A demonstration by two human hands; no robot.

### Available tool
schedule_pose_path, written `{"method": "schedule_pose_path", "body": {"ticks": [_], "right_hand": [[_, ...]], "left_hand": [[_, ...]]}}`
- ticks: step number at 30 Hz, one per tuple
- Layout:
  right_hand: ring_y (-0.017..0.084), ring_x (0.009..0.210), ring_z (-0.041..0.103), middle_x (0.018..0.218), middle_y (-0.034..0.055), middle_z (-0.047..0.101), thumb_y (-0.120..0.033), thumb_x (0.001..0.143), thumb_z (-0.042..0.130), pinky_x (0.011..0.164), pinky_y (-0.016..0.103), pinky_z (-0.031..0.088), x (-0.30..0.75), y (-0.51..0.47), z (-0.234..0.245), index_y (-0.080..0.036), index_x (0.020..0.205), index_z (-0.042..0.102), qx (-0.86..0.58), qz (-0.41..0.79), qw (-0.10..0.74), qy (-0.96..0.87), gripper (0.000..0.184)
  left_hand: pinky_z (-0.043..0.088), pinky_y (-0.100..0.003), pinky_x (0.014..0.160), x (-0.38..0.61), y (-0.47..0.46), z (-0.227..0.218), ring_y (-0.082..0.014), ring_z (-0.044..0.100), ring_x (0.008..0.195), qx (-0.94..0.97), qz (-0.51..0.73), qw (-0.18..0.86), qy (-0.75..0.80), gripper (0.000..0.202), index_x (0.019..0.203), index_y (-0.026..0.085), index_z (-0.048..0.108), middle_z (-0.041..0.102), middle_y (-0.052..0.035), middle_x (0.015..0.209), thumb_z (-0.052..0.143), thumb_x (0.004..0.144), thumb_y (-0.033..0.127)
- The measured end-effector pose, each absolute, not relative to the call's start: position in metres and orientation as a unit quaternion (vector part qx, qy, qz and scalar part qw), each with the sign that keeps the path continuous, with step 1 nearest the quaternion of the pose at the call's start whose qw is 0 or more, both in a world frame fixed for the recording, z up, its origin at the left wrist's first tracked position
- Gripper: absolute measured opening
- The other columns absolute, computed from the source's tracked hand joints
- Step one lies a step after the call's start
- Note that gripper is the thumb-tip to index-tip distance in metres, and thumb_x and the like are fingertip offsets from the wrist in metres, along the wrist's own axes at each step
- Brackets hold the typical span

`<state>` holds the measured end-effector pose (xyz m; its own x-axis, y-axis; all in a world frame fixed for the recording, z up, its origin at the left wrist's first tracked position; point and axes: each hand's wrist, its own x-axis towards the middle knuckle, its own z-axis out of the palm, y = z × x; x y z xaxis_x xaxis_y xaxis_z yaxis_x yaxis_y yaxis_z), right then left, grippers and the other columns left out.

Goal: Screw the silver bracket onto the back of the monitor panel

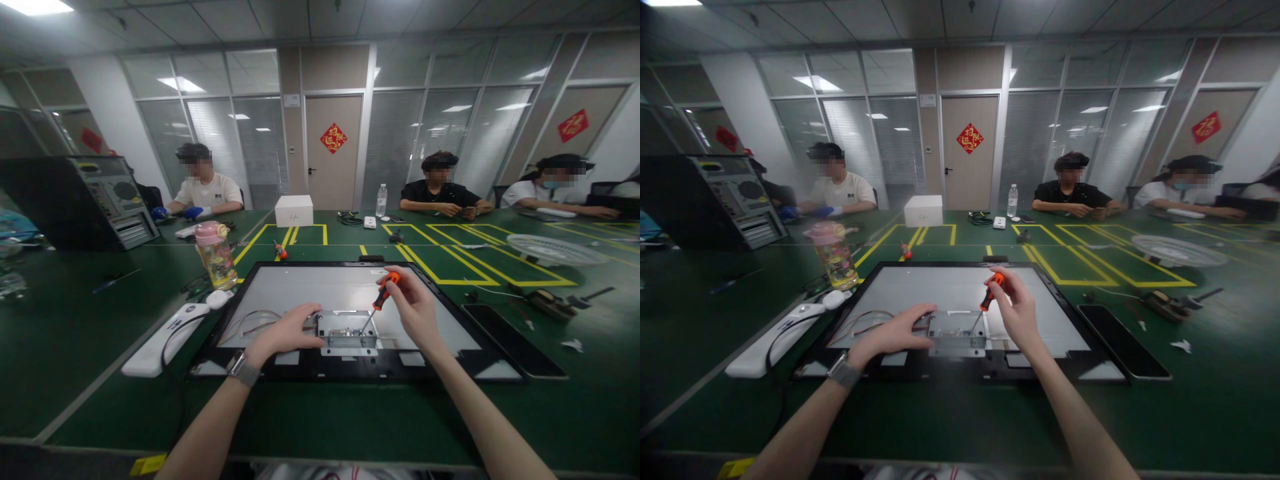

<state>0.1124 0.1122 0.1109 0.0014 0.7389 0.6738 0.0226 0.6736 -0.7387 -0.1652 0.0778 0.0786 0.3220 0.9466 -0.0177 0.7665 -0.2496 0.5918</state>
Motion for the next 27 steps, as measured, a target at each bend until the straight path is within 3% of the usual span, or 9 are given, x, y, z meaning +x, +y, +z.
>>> {"method": "schedule_pose_path", "body": {"ticks": [6,12,27], "right_hand": [[0.018,0.064,0.068,0.083,0.0034,0.072,-0.040,0.087,0.068,0.060,0.034,0.061,0.103,0.113,0.104,-0.023,0.105,0.064,-0.288,0.331,0.670,-0.599,0.025],[0.021,0.069,0.071,0.081,0.0044,0.074,-0.043,0.084,0.070,0.062,0.036,0.064,0.088,0.107,0.094,-0.022,0.101,0.064,-0.284,0.387,0.621,-0.620,0.028],[0.020,0.069,0.071,0.084,0.0057,0.074,-0.042,0.087,0.067,0.065,0.036,0.064,0.085,0.106,0.091,-0.022,0.102,0.062,-0.295,0.361,0.606,-0.645,0.026]], "left_hand": [[0.028,-0.039,0.118,-0.165,0.078,0.078,-0.0295,0.039,0.141,0.774,0.177,0.255,0.552,0.079,0.142,0.023,0.047,0.043,-0.0096,0.153,0.074,0.072,0.048],[0.029,-0.038,0.118,-0.163,0.077,0.082,-0.0290,0.040,0.141,0.768,0.176,0.263,0.556,0.078,0.142,0.023,0.048,0.044,-0.0092,0.153,0.075,0.072,0.048],[0.030,-0.038,0.117,-0.163,0.077,0.081,-0.0294,0.041,0.139,0.770,0.175,0.261,0.555,0.080,0.142,0.020,0.047,0.044,-0.0110,0.152,0.075,0.072,0.046]]}}
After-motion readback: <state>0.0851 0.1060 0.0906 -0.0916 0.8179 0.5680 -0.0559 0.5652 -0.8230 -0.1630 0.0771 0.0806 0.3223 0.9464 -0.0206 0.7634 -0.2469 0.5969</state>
